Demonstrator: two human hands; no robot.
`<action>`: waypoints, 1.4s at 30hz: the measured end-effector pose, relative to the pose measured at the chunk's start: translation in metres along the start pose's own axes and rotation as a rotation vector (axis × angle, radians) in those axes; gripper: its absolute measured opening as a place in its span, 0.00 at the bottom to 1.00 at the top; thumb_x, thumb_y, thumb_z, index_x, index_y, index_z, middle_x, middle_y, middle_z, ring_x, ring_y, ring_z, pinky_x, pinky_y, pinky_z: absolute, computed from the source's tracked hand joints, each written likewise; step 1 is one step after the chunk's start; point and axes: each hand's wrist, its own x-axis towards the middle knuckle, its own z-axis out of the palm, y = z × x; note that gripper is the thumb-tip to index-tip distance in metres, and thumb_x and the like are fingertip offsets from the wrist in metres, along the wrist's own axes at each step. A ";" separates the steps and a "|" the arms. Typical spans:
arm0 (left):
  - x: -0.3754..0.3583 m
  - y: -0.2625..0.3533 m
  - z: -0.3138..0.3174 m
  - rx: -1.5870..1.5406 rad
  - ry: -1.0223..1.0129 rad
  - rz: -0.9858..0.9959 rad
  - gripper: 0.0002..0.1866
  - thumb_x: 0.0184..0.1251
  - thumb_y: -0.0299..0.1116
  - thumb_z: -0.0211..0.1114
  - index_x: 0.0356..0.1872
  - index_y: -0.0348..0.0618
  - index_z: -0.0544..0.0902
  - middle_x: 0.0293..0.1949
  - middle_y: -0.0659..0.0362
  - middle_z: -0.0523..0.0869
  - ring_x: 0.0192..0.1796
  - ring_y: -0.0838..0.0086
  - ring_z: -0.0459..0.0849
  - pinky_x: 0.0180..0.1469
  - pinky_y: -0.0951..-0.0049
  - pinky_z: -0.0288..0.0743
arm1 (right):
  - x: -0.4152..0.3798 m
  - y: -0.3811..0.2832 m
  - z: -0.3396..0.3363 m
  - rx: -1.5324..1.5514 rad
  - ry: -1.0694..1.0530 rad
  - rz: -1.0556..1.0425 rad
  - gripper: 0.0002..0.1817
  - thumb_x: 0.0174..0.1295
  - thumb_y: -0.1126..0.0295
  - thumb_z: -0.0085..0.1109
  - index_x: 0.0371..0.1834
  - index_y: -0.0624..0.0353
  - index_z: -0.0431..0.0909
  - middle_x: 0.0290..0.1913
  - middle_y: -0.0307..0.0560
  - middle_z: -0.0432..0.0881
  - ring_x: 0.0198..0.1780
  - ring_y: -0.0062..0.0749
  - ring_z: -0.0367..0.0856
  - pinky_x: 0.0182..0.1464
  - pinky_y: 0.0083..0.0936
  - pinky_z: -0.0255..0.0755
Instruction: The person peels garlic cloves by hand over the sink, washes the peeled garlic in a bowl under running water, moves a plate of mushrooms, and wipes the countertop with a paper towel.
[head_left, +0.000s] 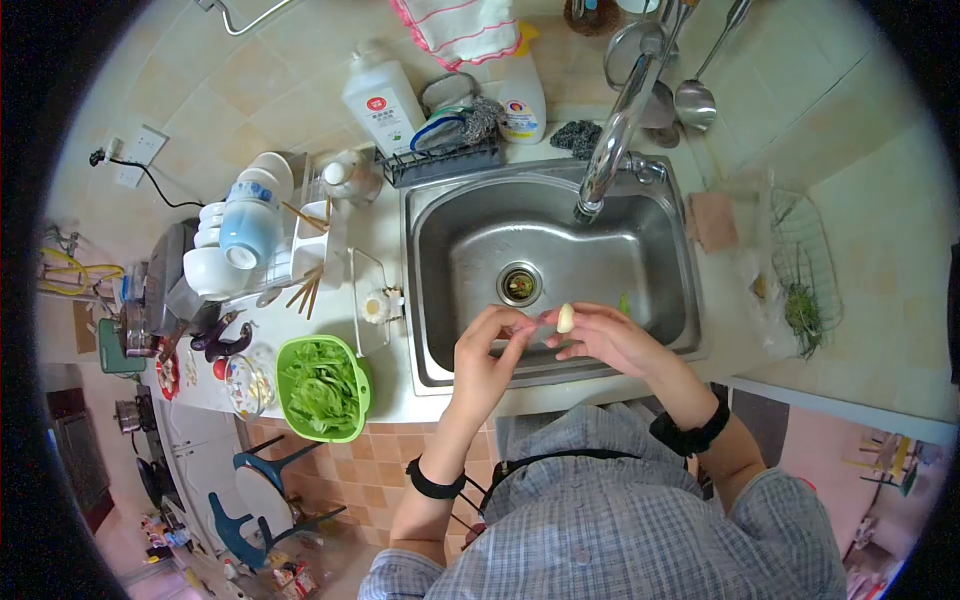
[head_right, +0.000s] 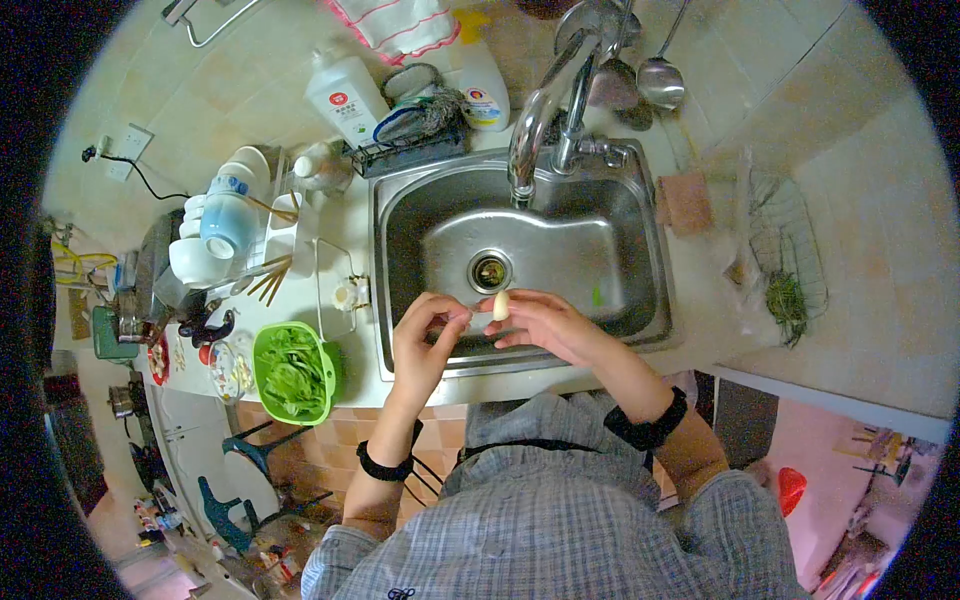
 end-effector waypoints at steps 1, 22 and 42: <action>0.001 0.000 0.001 -0.006 0.008 0.000 0.05 0.50 0.19 0.61 0.30 0.36 0.76 0.31 0.56 0.78 0.32 0.72 0.79 0.33 0.78 0.74 | 0.002 0.005 -0.009 0.110 -0.059 0.016 0.18 0.63 0.64 0.42 0.50 0.65 0.67 0.44 0.46 0.74 0.41 0.27 0.74 0.46 0.27 0.70; 0.001 -0.003 0.016 0.173 -0.052 0.153 0.09 0.49 0.21 0.63 0.33 0.41 0.81 0.38 0.57 0.77 0.38 0.70 0.79 0.37 0.77 0.74 | -0.003 0.004 -0.010 -0.035 0.070 -0.016 0.16 0.62 0.68 0.44 0.50 0.67 0.69 0.41 0.47 0.76 0.37 0.26 0.76 0.46 0.27 0.72; 0.011 -0.044 0.024 0.079 -0.184 -0.207 0.12 0.54 0.26 0.59 0.42 0.39 0.77 0.29 0.53 0.79 0.32 0.70 0.79 0.36 0.75 0.72 | 0.015 0.020 -0.031 -0.158 0.001 0.270 0.20 0.61 0.63 0.35 0.53 0.58 0.67 0.19 0.32 0.56 0.17 0.13 0.54 0.29 0.22 0.71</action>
